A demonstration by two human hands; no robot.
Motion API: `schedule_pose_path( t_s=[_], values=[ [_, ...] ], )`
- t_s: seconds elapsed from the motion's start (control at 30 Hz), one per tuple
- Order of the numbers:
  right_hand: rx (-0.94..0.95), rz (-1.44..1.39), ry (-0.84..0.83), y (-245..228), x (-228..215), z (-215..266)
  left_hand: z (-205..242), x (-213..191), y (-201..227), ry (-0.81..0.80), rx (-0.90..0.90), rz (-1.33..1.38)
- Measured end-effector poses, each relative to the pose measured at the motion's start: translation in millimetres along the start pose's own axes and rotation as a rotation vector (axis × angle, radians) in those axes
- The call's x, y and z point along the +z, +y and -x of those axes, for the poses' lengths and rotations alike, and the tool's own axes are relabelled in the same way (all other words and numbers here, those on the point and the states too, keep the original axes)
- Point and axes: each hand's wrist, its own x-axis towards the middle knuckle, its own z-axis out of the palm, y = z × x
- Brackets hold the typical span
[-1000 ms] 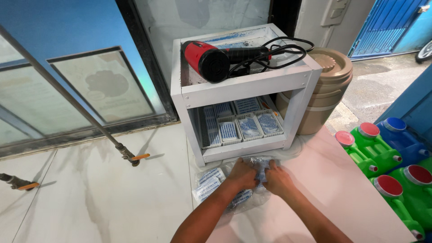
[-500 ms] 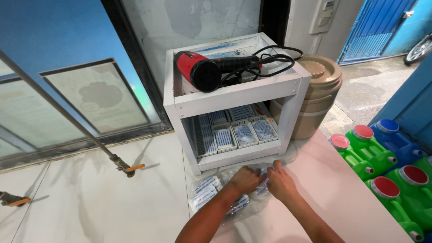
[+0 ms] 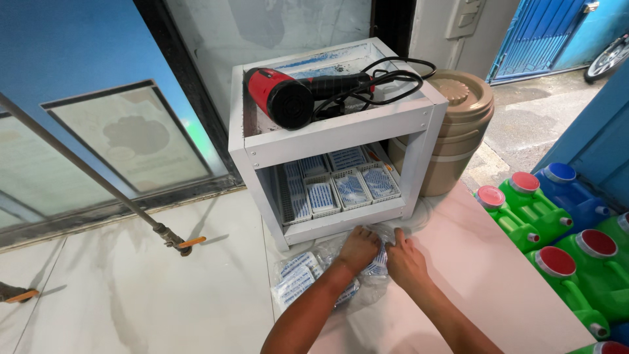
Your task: The person removes small blue-and-white packets from a plastic bag and places them into a white wire basket inside a small white cabinet. The person handles the packets one at a time, arranging them in rows within the basket.
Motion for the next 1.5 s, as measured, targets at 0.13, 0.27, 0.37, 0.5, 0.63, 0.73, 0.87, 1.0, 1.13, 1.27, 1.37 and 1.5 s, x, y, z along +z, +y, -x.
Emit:
schedule_pose_path(
  t_s=[0.13,0.27,0.37,0.5,0.63,0.73,0.87,1.0,1.13,1.27,1.37,1.5],
  values=[
    [-0.24,-0.081,0.226,0,-7,11,10,-22,-6,-0.06,-0.003,0.008],
    [-0.398,-0.162,0.294,-2,-11,19,17,-60,-15,-0.276,-0.137,0.246],
    [-0.419,-0.276,0.231,-7,-15,15,14,-87,-24,-0.345,-0.175,0.288],
    [-0.504,-0.293,0.289,-16,-12,9,18,-101,-23,-0.411,-0.211,0.294],
    [-0.469,-0.274,0.314,-19,-8,0,29,-106,-22,-0.286,-0.268,0.381],
    [-0.434,-0.39,0.325,-16,-12,-5,39,-122,-24,-0.051,-0.314,0.599],
    [-0.26,-0.729,0.179,-20,-22,-16,48,-159,-24,0.098,-0.43,0.941],
    [-0.194,-0.866,0.051,-36,-22,-28,56,-186,-16,0.125,-0.6,1.102],
    [-0.136,-1.051,-0.157,-53,-2,-31,78,-186,-7,0.205,-0.786,1.148],
    [-0.141,-0.799,-0.316,-74,27,-35,112,-176,-15,0.174,-0.942,1.211],
    [-0.267,-0.761,-0.267,-98,44,-37,139,-166,-25,0.226,-0.943,1.255],
    [-0.693,-0.699,-0.068,-128,46,-32,169,-151,-33,0.312,-1.019,1.364]
  ],
)
